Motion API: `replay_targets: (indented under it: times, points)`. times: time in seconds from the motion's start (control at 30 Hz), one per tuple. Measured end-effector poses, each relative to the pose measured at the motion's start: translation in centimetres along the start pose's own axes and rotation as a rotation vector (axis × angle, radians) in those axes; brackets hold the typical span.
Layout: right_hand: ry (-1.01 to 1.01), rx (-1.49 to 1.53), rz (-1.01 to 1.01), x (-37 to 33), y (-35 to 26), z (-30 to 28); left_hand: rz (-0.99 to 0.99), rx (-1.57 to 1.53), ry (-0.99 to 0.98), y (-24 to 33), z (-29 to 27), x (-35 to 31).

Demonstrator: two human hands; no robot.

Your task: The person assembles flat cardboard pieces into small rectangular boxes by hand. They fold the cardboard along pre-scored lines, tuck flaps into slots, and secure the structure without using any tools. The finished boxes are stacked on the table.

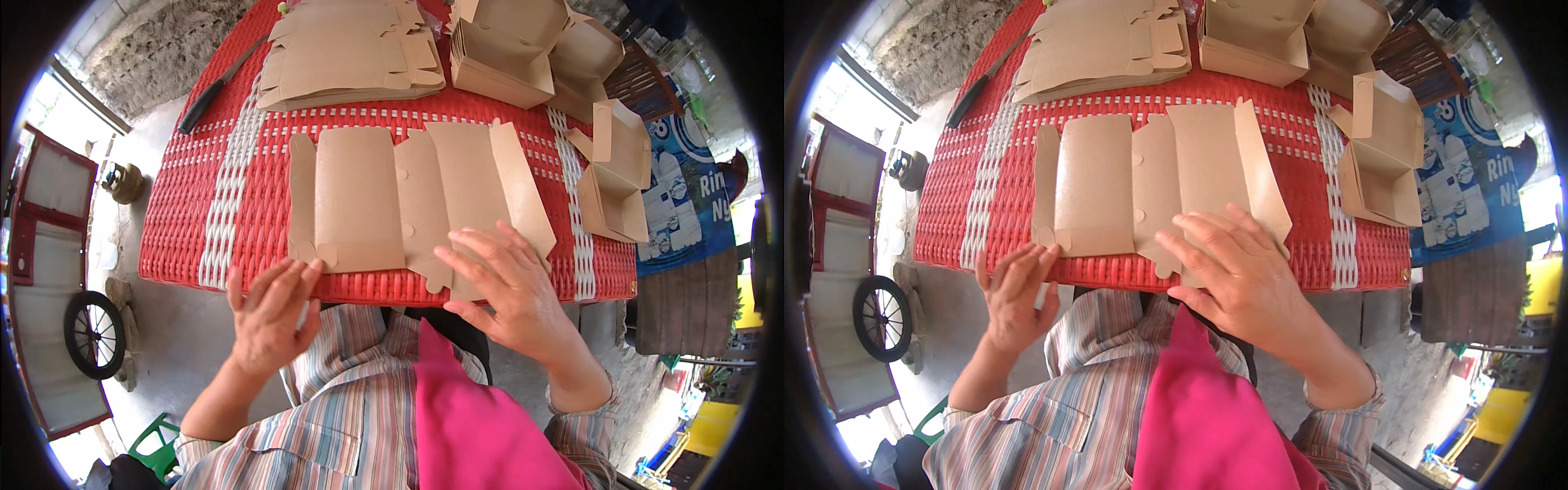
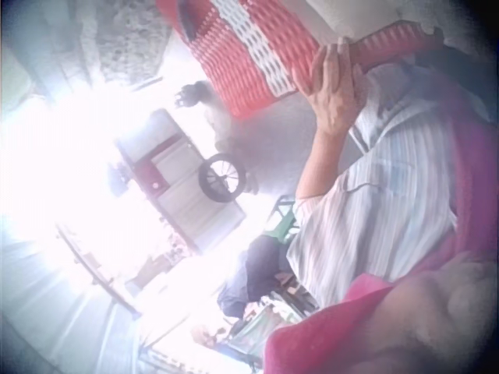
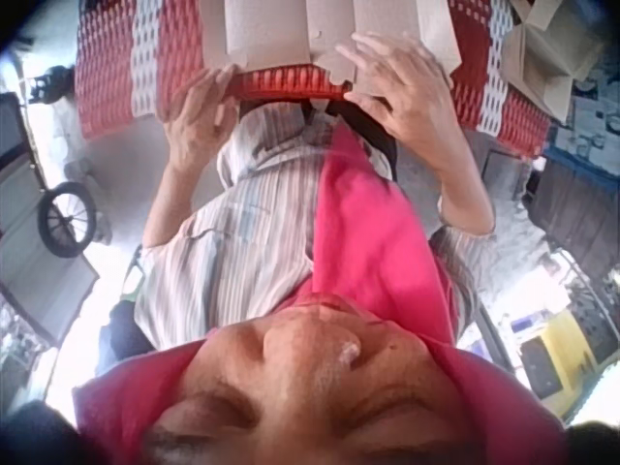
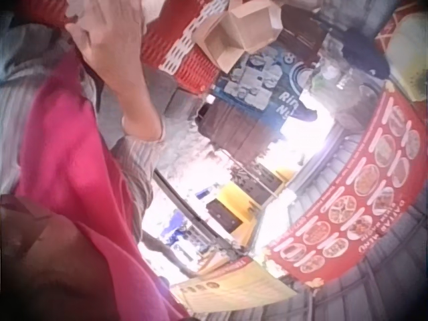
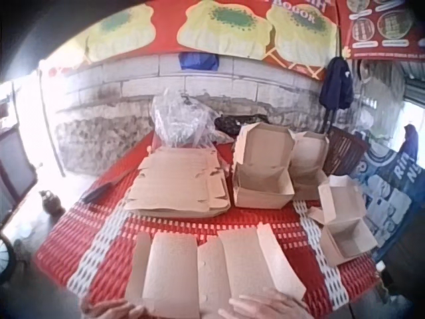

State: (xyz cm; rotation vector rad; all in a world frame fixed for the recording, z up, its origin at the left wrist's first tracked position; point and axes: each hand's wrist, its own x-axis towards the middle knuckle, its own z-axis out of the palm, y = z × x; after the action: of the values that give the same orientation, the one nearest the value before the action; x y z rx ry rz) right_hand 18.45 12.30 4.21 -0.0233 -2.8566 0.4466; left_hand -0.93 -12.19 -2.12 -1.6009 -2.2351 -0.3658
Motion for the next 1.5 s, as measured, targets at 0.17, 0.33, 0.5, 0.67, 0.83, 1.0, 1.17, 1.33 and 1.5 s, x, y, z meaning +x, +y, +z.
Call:
replay_targets:
  times: [0.17,0.33,0.5,0.67,0.83,1.0,1.17,1.33,1.5]
  points:
    - [-0.049,-0.138,0.041,-2.1,0.2,0.7,-0.033,-0.001,0.064,-0.6,-1.0,-0.1]
    - [0.014,-0.252,-0.043,-2.2,-0.7,2.4,0.17,-0.125,0.418,4.6,-2.2,2.2]
    - [-0.005,-0.389,-0.158,-2.9,-3.0,2.6,0.196,-0.23,-0.105,6.8,-1.4,5.7]
    - [-0.056,-0.454,-0.089,-2.9,-3.0,0.2,0.256,-0.335,-0.162,5.5,-1.2,5.7]
    - [-0.074,-0.256,-0.1,-2.3,-1.9,-0.8,0.243,-0.4,-0.108,5.1,-1.0,6.3]
    - [-0.019,0.11,0.035,-0.5,1.7,-1.7,0.122,-0.572,-0.074,4.9,-0.5,7.3]
    - [-0.121,0.538,0.527,1.9,2.5,-1.4,-0.085,-0.732,-0.062,5.3,-0.2,7.7]
    - [0.08,0.101,0.247,1.6,1.8,0.3,0.107,-0.47,0.035,5.2,0.1,8.0]
    - [-0.006,-0.124,-0.053,0.3,0.8,0.9,0.367,-0.275,0.105,6.2,1.3,5.7]
